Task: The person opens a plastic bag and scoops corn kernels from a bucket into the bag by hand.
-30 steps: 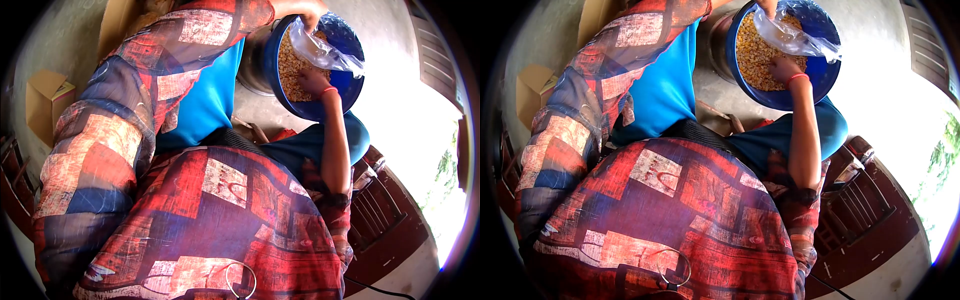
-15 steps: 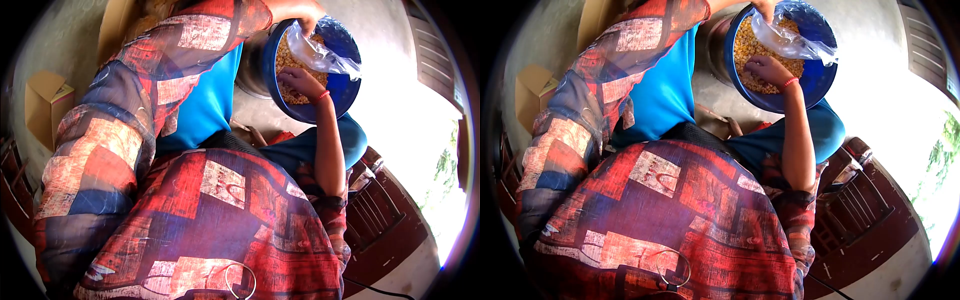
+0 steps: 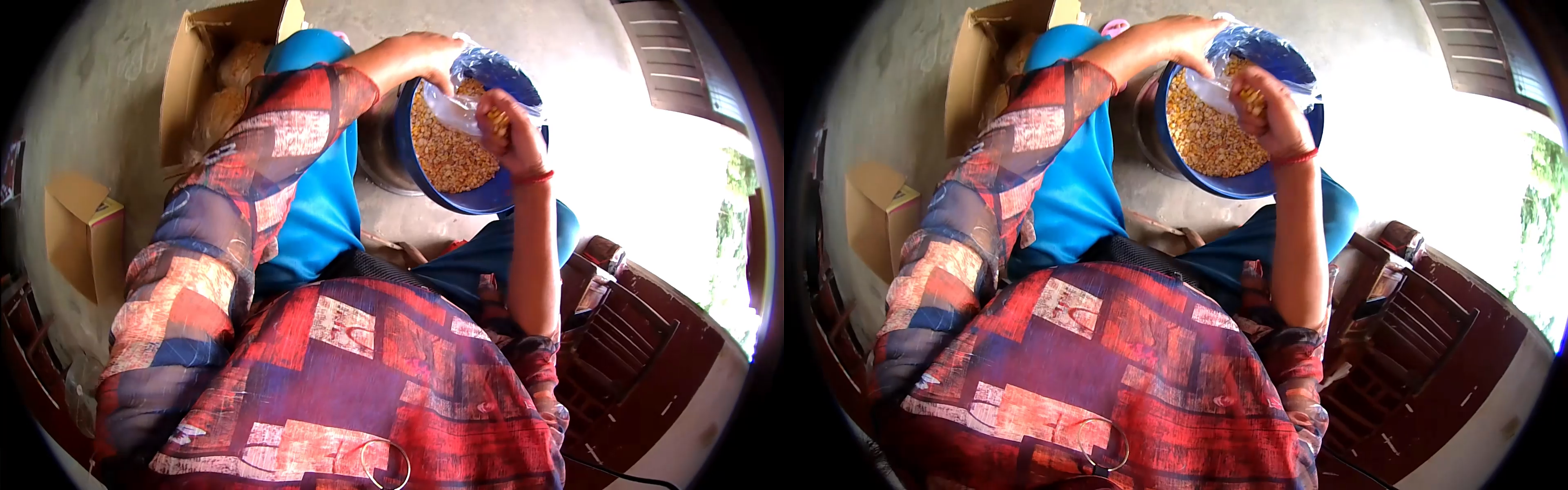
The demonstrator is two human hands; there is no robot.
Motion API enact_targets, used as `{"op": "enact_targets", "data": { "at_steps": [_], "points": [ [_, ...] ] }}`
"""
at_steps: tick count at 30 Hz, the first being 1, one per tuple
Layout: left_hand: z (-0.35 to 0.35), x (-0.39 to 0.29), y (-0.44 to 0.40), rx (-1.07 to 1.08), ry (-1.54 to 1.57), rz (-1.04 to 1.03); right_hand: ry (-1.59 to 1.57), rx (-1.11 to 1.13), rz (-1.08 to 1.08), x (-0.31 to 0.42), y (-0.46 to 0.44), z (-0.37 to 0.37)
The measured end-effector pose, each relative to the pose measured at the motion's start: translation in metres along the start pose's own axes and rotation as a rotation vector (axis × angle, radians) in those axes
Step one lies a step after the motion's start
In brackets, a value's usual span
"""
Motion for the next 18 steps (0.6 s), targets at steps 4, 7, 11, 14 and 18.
{"op": "enact_targets", "data": {
  "at_steps": [4, 7, 11, 14, 18],
  "points": [
    [-0.015, 0.014, -0.001, -0.083, 0.0, 0.054, 0.079, -0.178, 0.322, 0.056, -0.021, -0.001],
    [-0.015, 0.015, 0.004, -0.008, 0.126, 0.027, 0.374, -0.203, 0.408, 0.059, -0.037, 0.018],
    [-0.024, 0.027, -0.001, 0.019, 0.131, 0.066, 1.37, -0.245, 0.489, 0.032, -0.053, 0.058],
    [-0.028, 0.032, 0.002, 0.037, 0.158, 0.076, 1.723, -0.226, 0.424, 0.011, -0.028, 0.044],
    [-0.037, 0.047, -0.002, 0.006, 0.273, 0.082, 1.843, -0.29, 0.142, -0.005, -0.012, 0.062]
  ]
}}
Point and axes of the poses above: each hand's wrist, its own y-axis away from the middle knuckle, its own z-axis out of the back of the hand, x = y × z, the point moved 5 cm from there along -y, towards the middle knuckle, and after that the axes turned 3 degrees about z, right-handed, at the moved point
